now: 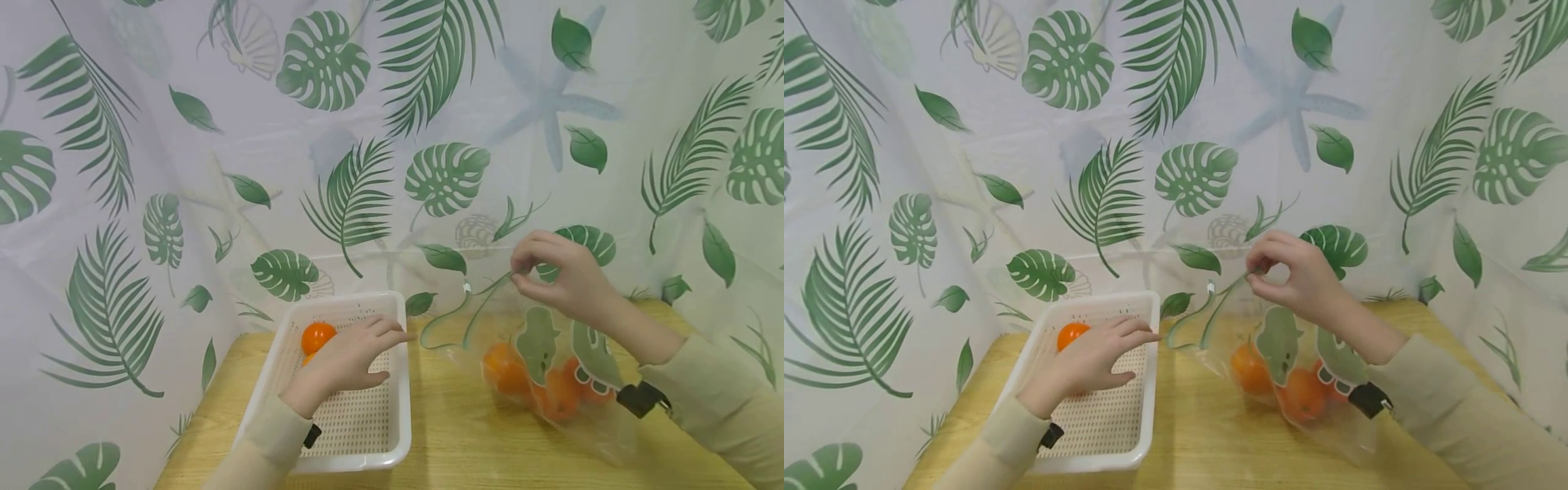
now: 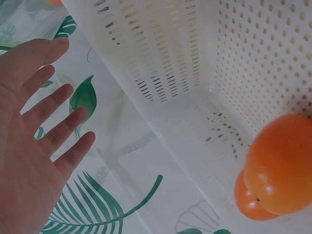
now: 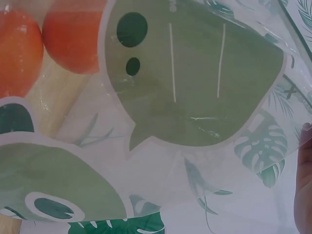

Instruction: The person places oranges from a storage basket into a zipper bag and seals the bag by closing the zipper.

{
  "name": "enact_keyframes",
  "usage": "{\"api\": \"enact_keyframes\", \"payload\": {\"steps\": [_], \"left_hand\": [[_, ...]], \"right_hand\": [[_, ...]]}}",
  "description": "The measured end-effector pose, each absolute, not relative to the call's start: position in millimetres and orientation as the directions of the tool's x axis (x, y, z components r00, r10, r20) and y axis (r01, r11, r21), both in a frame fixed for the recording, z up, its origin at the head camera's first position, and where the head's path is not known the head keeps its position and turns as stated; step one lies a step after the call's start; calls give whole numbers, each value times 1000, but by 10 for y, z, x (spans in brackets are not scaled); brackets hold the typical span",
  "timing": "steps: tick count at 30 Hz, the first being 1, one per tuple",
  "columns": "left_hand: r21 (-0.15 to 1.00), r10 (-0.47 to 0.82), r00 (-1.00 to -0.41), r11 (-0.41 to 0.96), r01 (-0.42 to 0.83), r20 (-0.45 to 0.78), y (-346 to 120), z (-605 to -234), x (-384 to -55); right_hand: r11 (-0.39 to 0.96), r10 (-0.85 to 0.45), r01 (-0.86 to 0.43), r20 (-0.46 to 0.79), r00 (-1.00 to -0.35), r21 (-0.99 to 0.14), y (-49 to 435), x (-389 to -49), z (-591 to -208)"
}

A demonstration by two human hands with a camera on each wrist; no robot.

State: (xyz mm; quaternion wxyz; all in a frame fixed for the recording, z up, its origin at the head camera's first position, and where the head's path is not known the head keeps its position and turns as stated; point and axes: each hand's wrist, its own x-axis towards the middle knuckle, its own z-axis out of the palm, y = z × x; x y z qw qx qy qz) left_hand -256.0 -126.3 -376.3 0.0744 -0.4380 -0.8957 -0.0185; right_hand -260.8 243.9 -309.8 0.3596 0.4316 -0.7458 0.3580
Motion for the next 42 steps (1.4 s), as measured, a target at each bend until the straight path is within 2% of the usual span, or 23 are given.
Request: {"api": "enact_keyframes", "payload": {"steps": [7, 13, 25, 29, 34, 42], "left_hand": [[-32, 751, -648, 656, 754, 127, -1396, -3807, -2517], [-29, 728, -676, 683, 730, 118, -1521, -3840, -2507], [44, 650, -753, 754, 656, 101, -1765, -3934, -2550], [31, 628, -771, 773, 633, 106, -1822, -3930, -2570], [-5, 614, -779, 785, 619, 127, -1891, -3907, -2587], [34, 600, -791, 794, 607, 117, -1991, -3903, -2608]], "right_hand": [[364, -393, -882, 809, -438, -301, 2420, -2578, -3101], [363, -404, -874, 790, -461, -324, 2414, -2584, -3120], [352, -417, -877, 785, -459, -327, 2416, -2548, -3152], [350, -418, -876, 781, -464, -333, 2413, -2545, -3164], [340, -424, -876, 776, -467, -342, 2415, -2551, -3175], [341, -423, -872, 771, -476, -352, 2410, -2547, -3190]]}}
